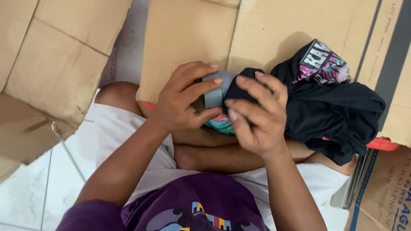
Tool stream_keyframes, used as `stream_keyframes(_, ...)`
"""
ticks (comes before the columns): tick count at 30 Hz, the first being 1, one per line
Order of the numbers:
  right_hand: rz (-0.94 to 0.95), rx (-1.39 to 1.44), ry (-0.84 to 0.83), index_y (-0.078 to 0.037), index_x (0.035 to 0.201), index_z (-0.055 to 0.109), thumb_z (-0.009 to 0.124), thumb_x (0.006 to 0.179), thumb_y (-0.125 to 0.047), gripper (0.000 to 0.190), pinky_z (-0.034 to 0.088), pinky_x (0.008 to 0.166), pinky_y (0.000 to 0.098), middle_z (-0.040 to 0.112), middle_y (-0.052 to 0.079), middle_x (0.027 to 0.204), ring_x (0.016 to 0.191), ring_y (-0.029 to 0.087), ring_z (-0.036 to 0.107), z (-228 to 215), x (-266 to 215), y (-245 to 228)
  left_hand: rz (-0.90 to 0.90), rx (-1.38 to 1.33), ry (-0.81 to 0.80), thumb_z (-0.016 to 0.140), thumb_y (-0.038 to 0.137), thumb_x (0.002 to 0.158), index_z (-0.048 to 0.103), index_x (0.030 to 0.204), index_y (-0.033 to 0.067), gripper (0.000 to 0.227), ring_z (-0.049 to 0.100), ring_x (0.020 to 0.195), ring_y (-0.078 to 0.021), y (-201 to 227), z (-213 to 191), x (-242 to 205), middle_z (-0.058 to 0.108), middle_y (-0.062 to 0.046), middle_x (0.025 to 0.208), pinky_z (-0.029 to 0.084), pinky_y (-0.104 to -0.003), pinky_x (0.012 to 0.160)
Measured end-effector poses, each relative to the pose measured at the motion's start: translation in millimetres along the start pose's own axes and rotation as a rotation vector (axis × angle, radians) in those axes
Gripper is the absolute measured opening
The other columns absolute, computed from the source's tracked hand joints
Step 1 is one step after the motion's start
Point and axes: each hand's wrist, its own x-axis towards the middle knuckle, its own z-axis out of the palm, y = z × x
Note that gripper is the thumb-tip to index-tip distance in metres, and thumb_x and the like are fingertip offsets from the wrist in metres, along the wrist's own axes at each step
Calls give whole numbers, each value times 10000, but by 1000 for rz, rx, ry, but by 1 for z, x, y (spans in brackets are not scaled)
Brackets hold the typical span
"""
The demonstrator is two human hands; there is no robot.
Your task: The person sits cross-legged on the floor and wipes a gray plastic pipe elbow fitting with a black cloth. They rotate the fitting to clean the exterior and interior surfaces, then place it into a cardboard box filled with similar fittings.
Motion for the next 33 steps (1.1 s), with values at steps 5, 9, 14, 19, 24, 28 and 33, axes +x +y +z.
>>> stream_keyframes(5,174,89,28,-5,984,715,596,939,-101,160,486,868,484,687,190,1051,966,390,638,-4,17,22,172,138,34,772,231,832,654,1144,-7,409,627,1047,-408,-5,4,-7,605,-244,1188,526,-585,919)
stream_keyframes(9,152,16,48,4,993,726,589,954,-99,176,486,865,475,678,198,1074,951,376,628,-6,19,9,161,147,53,798,173,812,666,1091,16,346,623,1044,-416,-5,2,-7,614,-231,1153,523,-601,904)
stream_keyframes(14,-98,-116,24,-60,1025,735,633,895,-152,190,427,976,549,644,210,1184,1070,406,595,0,-11,-3,123,163,26,821,197,787,697,1130,105,376,587,1098,-410,-9,5,-17,571,-191,1209,510,-568,938)
stream_keyframes(19,-136,-168,35,-106,1058,748,633,893,-235,239,415,1026,536,643,183,1230,1109,350,604,5,-14,-2,92,119,3,826,200,780,666,1183,103,444,561,1128,-422,-3,3,-9,525,-223,1279,489,-586,963)
stream_keyframes(24,183,-42,3,-92,1055,733,621,915,-154,189,495,878,482,683,123,1079,954,352,633,1,12,4,156,126,45,840,221,777,702,1070,83,352,591,1102,-435,-5,3,-14,587,-225,1214,490,-571,940)
stream_keyframes(28,291,0,-28,-115,1047,729,641,901,-115,170,516,793,459,694,84,994,882,318,641,4,15,13,128,131,57,842,215,773,687,1069,74,363,599,1089,-418,0,2,-9,601,-216,1196,494,-565,955)
stream_keyframes(33,-57,-234,-107,-102,894,667,663,880,-189,88,426,940,523,663,146,1125,1071,346,598,-2,10,-5,-81,61,48,861,366,733,616,1122,-8,592,593,1093,-413,1,0,-7,594,-189,1159,494,-563,956)
